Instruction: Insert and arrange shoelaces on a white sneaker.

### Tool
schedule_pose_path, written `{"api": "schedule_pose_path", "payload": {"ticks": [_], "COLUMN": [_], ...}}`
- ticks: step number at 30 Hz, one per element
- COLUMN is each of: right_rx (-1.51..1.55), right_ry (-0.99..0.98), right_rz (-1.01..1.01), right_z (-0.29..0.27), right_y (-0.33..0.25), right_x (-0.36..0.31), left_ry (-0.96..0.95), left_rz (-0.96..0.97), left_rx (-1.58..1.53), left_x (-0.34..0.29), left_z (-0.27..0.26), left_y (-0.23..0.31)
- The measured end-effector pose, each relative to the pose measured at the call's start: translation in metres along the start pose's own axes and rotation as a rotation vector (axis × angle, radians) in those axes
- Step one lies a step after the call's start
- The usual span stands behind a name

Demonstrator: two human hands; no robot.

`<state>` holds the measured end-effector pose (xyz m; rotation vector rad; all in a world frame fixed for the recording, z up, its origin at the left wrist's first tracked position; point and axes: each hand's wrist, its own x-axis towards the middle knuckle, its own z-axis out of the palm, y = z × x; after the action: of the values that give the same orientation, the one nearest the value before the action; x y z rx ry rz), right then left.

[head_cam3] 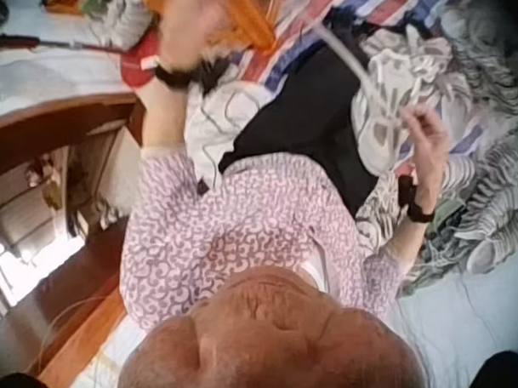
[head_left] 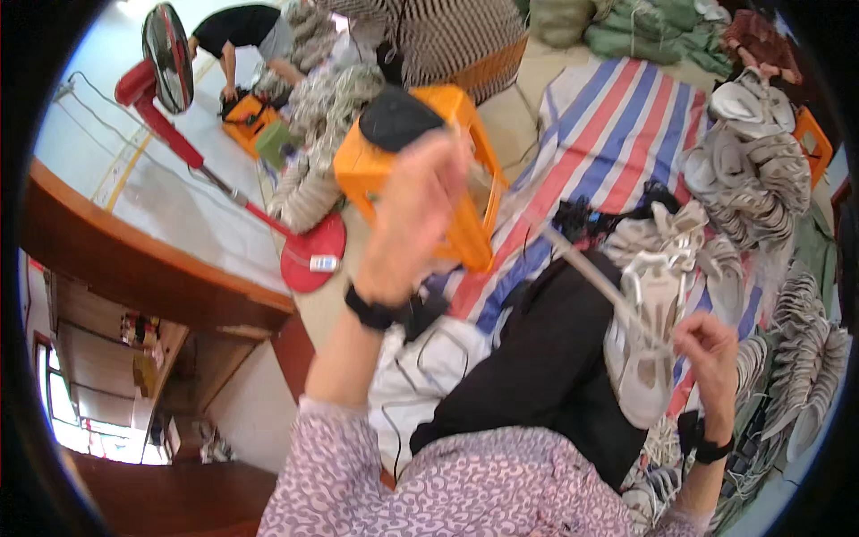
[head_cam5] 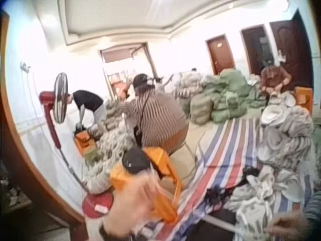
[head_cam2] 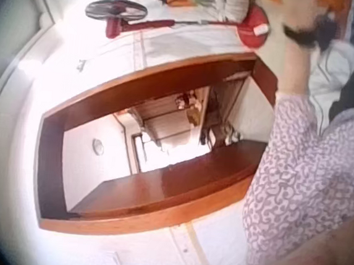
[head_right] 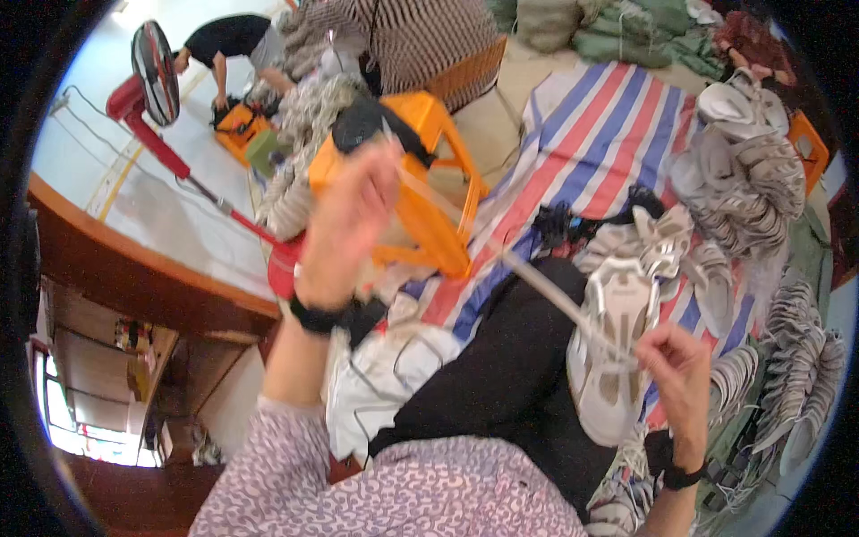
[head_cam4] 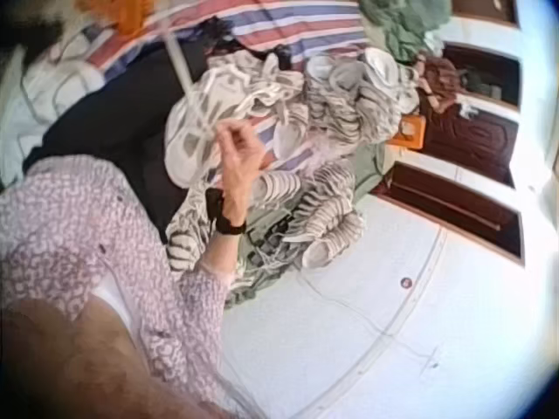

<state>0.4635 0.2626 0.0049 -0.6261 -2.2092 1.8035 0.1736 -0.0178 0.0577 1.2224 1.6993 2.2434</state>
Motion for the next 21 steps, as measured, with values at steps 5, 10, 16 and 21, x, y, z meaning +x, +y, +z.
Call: {"api": "schedule_pose_path", "payload": {"ticks": [5,10,16,21], "right_rx": [0.201,0.25,0.241,0.301], "right_ry": [-0.157,-0.348,-0.587,-0.506], "right_rz": [-0.015,-0.064,-0.278,-0.121], "right_z": [0.038,0.063,0.129,0.126], "right_y": [-0.039,-0.082,-0.112,-0.111], "right_x": [0.02,0.038,0.071,0.068], "left_ry": [0.435,0.451,0.414,0.318], "left_rz": [-0.405,-0.42,-0.487,-0.276], "left_rx": [-0.766,-0.904,-0.98,-0.88], "left_x": [0.069,0.09,0.097,0.073], "left_z": [-0.085,-0.074,-0.036,0.044], "left_y": [-0.003,-0.018,-0.037,-0.038]}}
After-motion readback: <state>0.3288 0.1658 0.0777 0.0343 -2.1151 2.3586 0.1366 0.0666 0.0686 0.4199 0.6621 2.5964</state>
